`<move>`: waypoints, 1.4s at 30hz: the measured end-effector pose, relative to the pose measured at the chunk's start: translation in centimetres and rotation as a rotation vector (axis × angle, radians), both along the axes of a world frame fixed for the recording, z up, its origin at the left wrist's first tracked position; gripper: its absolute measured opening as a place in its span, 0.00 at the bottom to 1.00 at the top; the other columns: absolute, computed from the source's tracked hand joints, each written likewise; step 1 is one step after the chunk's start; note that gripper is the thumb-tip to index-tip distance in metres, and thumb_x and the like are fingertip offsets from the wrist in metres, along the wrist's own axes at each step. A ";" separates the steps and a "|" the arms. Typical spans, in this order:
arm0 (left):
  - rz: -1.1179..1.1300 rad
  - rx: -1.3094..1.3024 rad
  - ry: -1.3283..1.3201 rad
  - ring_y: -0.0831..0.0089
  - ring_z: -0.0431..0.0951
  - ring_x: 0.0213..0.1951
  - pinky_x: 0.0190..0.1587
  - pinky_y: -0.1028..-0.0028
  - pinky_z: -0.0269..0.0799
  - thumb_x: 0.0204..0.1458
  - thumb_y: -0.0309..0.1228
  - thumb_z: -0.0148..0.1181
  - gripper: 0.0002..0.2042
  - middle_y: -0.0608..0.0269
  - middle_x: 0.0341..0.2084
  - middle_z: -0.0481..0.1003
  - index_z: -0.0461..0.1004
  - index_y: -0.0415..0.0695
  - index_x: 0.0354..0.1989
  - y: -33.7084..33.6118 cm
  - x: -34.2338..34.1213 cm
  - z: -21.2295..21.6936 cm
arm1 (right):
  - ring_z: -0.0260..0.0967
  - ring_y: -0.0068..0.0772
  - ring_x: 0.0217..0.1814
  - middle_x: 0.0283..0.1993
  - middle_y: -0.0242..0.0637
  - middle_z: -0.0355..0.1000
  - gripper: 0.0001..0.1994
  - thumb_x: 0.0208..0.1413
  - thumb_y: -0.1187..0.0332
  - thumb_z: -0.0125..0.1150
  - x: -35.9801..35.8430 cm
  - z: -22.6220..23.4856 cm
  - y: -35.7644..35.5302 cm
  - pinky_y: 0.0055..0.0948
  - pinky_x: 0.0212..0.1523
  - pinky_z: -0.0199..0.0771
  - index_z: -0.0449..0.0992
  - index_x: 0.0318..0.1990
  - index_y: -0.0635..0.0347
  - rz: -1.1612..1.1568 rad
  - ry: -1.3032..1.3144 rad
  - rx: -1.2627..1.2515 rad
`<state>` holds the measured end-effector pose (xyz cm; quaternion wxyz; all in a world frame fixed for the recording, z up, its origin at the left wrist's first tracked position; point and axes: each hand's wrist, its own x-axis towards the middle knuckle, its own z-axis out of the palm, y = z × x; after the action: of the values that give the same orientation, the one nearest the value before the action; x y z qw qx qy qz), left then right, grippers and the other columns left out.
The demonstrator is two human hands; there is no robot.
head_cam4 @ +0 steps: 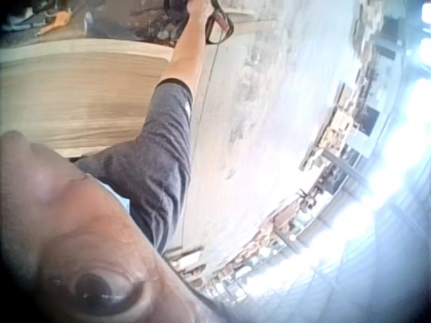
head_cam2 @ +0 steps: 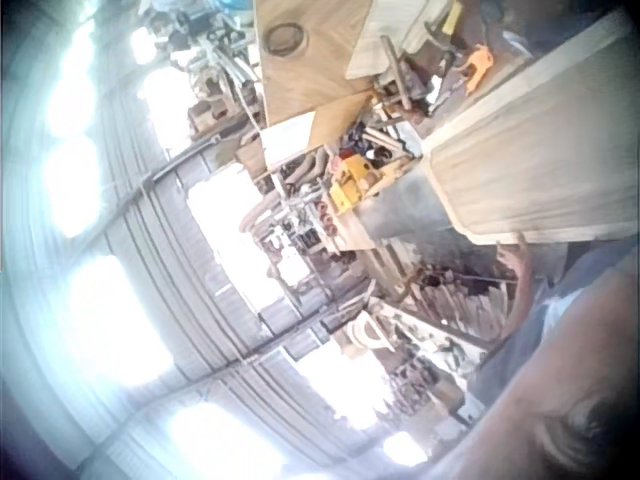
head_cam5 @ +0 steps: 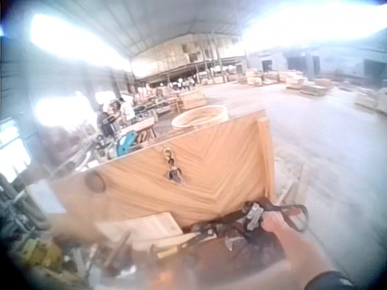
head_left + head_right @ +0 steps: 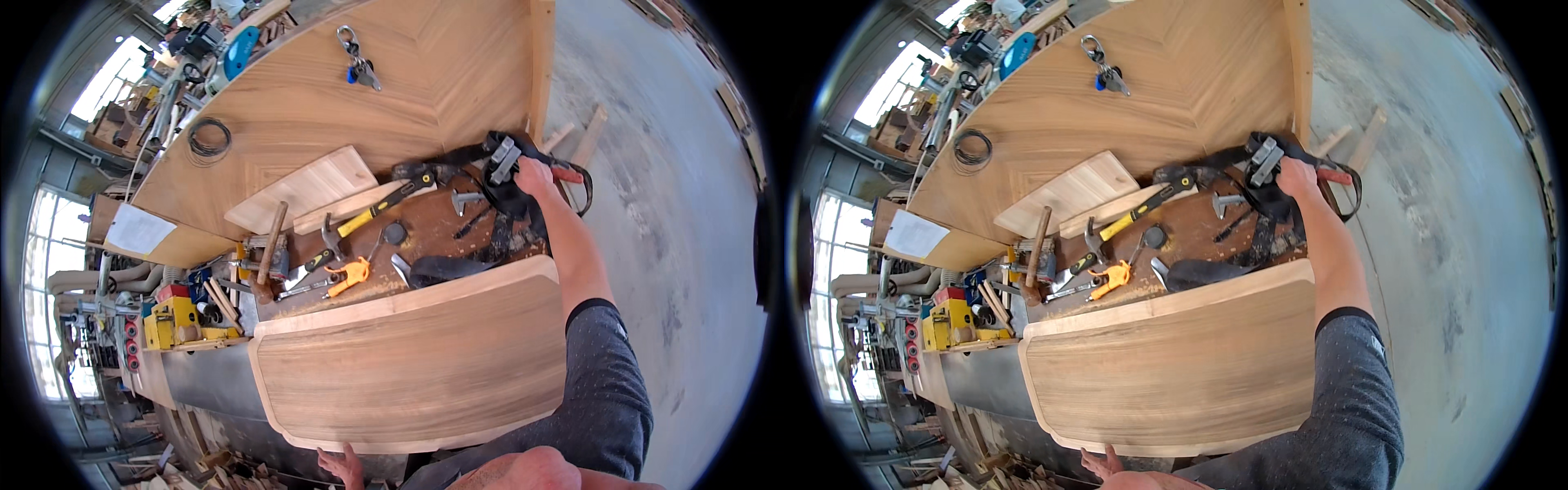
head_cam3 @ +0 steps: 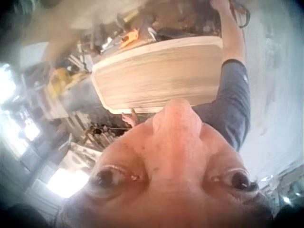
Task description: The person assembles a wooden frame onto a white rectangular base. They use a hammer to tap the frame into place and a ratchet strap to secure the assembly. The person works at a cluttered workbench in a workshop.
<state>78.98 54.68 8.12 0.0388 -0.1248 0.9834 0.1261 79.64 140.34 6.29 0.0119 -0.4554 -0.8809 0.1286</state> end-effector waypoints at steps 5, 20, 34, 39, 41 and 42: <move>-0.118 -0.058 -0.043 0.39 0.60 0.60 0.59 0.44 0.62 0.47 0.42 0.68 0.47 0.38 0.61 0.55 0.47 0.38 0.72 2.3 0.8 0.0 | 0.76 0.60 0.50 0.44 0.56 0.78 0.16 0.58 0.60 0.57 1.3 0.9 -0.6 0.54 0.52 0.73 0.74 0.45 0.65 0.075 0.036 -0.001; -0.568 0.065 -0.071 0.37 0.57 0.63 0.62 0.43 0.57 0.49 0.45 0.67 0.47 0.34 0.65 0.52 0.46 0.40 0.73 6.1 -3.9 -1.1 | 0.69 0.64 0.53 0.47 0.57 0.74 0.16 0.62 0.61 0.54 22.8 23.9 -9.3 0.53 0.52 0.70 0.71 0.50 0.65 -0.243 0.470 0.455; -1.466 0.046 -0.156 0.43 0.44 0.72 0.71 0.45 0.41 0.39 0.48 0.76 0.55 0.39 0.69 0.52 0.48 0.37 0.72 25.8 -8.2 4.5 | 0.73 0.59 0.49 0.45 0.55 0.77 0.16 0.63 0.61 0.56 36.3 22.9 -36.2 0.44 0.51 0.69 0.74 0.49 0.66 -0.723 0.458 0.283; -1.704 -0.015 -0.197 0.46 0.38 0.75 0.72 0.42 0.34 0.38 0.55 0.74 0.57 0.40 0.72 0.46 0.49 0.40 0.73 23.8 -4.9 3.4 | 0.69 0.35 0.40 0.38 0.41 0.74 0.19 0.64 0.57 0.56 37.5 24.1 -34.8 0.36 0.42 0.66 0.73 0.50 0.67 -0.823 0.726 0.231; -1.881 -0.100 -0.300 0.48 0.38 0.76 0.72 0.41 0.32 0.37 0.56 0.73 0.57 0.41 0.74 0.44 0.50 0.41 0.73 23.4 -1.5 4.0 | 0.59 0.22 0.29 0.29 0.27 0.67 0.16 0.65 0.57 0.56 37.2 26.0 -33.3 0.31 0.30 0.60 0.72 0.47 0.61 -0.873 0.901 0.135; -1.983 -0.187 -0.392 0.49 0.38 0.76 0.72 0.41 0.31 0.37 0.57 0.73 0.57 0.43 0.74 0.43 0.50 0.42 0.74 23.2 0.8 5.0 | 0.54 0.20 0.27 0.27 0.25 0.63 0.15 0.64 0.56 0.56 36.5 27.0 -32.6 0.29 0.28 0.55 0.72 0.46 0.59 -0.890 0.936 0.127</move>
<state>79.75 77.90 13.10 0.2768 0.7264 0.6258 -0.0632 116.17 107.75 33.28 0.4734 -0.6711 -0.5158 0.2439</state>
